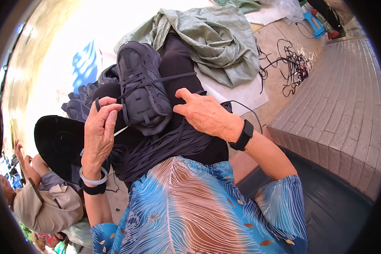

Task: Lace up a pair of black shoes while sitting outside.

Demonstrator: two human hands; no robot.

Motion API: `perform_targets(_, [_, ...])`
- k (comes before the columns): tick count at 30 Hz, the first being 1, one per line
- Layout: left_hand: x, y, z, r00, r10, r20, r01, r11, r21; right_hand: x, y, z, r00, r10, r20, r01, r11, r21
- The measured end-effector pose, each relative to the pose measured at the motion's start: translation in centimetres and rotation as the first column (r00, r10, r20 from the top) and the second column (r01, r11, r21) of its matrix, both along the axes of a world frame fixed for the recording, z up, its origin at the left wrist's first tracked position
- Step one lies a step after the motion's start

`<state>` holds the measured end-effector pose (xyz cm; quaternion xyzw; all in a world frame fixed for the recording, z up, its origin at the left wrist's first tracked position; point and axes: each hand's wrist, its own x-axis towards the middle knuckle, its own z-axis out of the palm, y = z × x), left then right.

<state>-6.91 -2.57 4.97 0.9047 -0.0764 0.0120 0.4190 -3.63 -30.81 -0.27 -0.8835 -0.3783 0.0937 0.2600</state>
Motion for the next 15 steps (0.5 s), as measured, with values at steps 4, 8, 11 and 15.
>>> perform_targets(4, [-0.6, -0.4, 0.0, 0.999, -0.026, -0.039, 0.027, 0.999, 0.030, 0.7, 0.1, -0.3, 0.999, 0.002, -0.043, 0.001, 0.998, 0.062])
perform_targets(8, [-1.3, -0.1, -0.2, 0.987, 0.057, -0.147, -0.056, 0.998, 0.011, 1.2, -0.2, -1.4, 0.983, -0.165, -0.078, 0.177, 0.970, 0.169])
perform_targets(11, [-1.5, 0.3, -0.9, 0.984, 0.084, -0.155, -0.081, 0.996, 0.025, 0.6, -0.4, -1.2, 0.966, -0.255, -0.047, 0.257, 0.965, 0.053])
perform_targets(15, [-1.1, 1.4, -2.1, 0.971, -0.042, 0.235, 0.004, 0.987, 0.158, 0.2, 0.2, 0.1, 0.978, -0.209, 0.014, 0.208, 0.978, 0.026])
